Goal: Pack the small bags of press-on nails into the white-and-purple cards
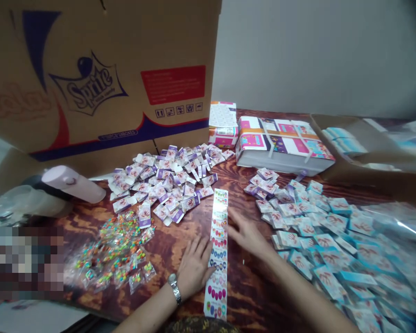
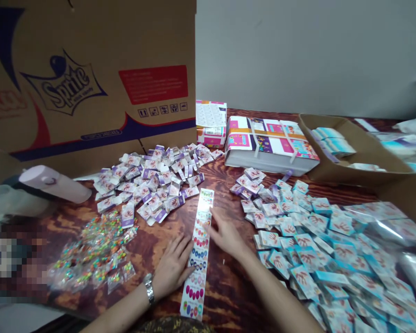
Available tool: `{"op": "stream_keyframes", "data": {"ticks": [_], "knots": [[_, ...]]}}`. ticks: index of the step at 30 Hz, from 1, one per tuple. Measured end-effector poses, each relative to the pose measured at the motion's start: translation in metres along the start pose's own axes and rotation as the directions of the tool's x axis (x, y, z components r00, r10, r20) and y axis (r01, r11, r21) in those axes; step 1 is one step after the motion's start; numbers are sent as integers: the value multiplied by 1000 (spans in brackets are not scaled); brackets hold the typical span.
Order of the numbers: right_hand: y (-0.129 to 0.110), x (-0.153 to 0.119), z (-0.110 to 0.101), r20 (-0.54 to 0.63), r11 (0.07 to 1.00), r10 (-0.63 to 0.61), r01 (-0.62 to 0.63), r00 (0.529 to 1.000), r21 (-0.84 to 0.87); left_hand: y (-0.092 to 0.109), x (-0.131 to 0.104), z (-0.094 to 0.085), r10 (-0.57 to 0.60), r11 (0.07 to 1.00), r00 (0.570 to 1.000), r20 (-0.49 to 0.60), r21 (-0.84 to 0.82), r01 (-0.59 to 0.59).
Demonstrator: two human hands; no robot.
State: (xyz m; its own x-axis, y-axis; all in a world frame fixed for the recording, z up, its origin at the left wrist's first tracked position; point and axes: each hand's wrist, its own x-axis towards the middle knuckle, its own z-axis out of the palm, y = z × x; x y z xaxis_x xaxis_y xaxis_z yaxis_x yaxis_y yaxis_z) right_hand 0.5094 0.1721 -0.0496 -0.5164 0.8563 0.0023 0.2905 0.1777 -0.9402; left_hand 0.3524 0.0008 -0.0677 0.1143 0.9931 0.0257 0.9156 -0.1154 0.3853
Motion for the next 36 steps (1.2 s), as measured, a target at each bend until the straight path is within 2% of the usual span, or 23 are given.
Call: {"op": "stream_keyframes", "data": {"ticks": [1, 2, 3, 4, 5, 7, 10, 14, 18, 21, 23, 25, 28, 31, 34, 36], "knots": [[1, -6, 6, 211, 971, -89, 132, 973, -201, -1, 0, 2, -6, 1000, 1000, 0, 1, 6], [2, -11, 11, 383, 897, -121, 266, 916, -352, -2, 0, 3, -11, 1000, 1000, -2, -2, 11], [4, -15, 15, 494, 809, -116, 370, 862, -457, -3, 0, 4, -12, 1000, 1000, -6, -7, 12], [7, -17, 17, 536, 733, -102, 427, 838, -530, -4, 0, 5, -10, 1000, 1000, -11, -14, 10], [9, -18, 18, 548, 677, -92, 456, 831, -578, -5, 1, 5, -8, 1000, 1000, -15, -20, 8], [15, -20, 19, 536, 626, -106, 475, 837, -618, -6, 1, 6, -7, 999, 1000, -23, -33, 7], [18, -23, 18, 515, 626, -167, 494, 840, -603, -7, 0, 6, -17, 998, 999, -41, -58, 14], [12, -28, 20, 451, 670, -257, 494, 855, -555, -6, 1, 5, -25, 993, 997, -68, -119, 17], [-12, -31, 18, 414, 735, -288, 477, 863, -483, -4, 12, -11, -56, 971, 989, -138, -240, 21], [-45, -27, 9, 396, 808, -280, 438, 874, -393, -1, 26, -29, -75, 937, 971, -226, -349, -9], [-67, -22, 0, 329, 832, -314, 425, 891, -357, 0, 33, -38, -118, 891, 961, -249, -453, -8], [-84, -17, -7, 239, 823, -375, 440, 896, -359, 0, 37, -42, -195, 801, 957, -214, -597, 29], [-94, -19, -9, 193, 766, -476, 512, 858, -389, -2, 39, -41, -321, 569, 941, -107, -816, 101], [-94, -34, 1, 321, 688, -532, 621, 784, -375, -2, 41, -42, -456, 258, 890, 7, -956, 140], [-91, -53, 16, 489, 650, -503, 685, 713, -329, 1, 42, -47, -563, -58, 816, 130, -991, 118], [-89, -58, 22, 516, 685, -461, 660, 722, -310, 4, 42, -52, -571, -166, 803, 172, -982, 93]]}}
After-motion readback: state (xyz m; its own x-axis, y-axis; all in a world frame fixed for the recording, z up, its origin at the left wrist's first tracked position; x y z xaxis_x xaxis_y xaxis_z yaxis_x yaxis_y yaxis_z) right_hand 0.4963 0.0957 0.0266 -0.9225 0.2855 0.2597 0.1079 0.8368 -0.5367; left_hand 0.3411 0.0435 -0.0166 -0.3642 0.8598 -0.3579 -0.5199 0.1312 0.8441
